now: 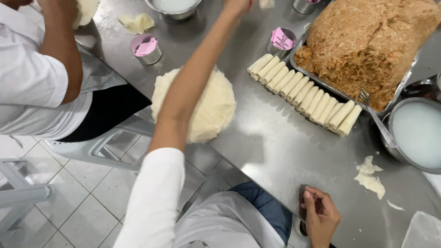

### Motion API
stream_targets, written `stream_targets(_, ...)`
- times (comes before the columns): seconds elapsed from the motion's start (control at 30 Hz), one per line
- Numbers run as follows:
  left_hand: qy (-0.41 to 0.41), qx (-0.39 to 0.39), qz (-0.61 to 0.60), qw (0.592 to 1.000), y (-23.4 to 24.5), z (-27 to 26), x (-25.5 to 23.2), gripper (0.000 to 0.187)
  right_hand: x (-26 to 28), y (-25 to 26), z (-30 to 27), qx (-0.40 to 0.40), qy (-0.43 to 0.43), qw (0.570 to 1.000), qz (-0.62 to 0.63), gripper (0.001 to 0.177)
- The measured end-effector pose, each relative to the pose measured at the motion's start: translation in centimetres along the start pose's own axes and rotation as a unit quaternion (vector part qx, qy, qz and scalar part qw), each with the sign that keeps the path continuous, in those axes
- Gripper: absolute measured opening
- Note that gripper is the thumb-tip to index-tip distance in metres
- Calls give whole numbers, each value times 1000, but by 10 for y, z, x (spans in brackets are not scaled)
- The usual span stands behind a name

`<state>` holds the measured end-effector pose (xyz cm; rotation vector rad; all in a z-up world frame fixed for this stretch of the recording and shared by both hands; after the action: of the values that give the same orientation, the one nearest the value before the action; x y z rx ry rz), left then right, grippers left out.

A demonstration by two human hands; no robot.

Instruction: The person places food rolls into a plastic bag, organizes them into a stack within the bag, and applies a label to the package.

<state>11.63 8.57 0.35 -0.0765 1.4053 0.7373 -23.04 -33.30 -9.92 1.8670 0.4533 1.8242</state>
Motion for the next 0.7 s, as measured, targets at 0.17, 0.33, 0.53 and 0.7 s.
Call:
stream_targets(0.17, 151, 98, 265, 947, -20, -20, 84, 25, 4, 0, -1, -13, 5, 1000, -8, 17)
stream_targets(0.33, 273, 96, 65, 955, -15, -30, 98, 27, 2, 0, 0, -7, 26, 1000, 11, 17)
stream_targets(0.53, 21, 38, 531, 846, -1, -9, 82, 63, 10, 0, -2, -18, 51, 999, 10, 14)
stream_targets(0.7, -169, 107, 545, 814, -42, -23, 67, 39, 9, -4, 1, -21, 38, 999, 25, 15)
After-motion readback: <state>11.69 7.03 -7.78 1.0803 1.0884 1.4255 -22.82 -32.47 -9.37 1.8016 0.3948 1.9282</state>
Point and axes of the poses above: each hand's wrist, its own z-axis towards the middle knuckle, its own y-axis out of the back of the hand, x = y × z, the point moved 3 cm from there along z, towards the middle knuckle, and after that the axes turned 2 degrees about -y, right-handed, at the moved point
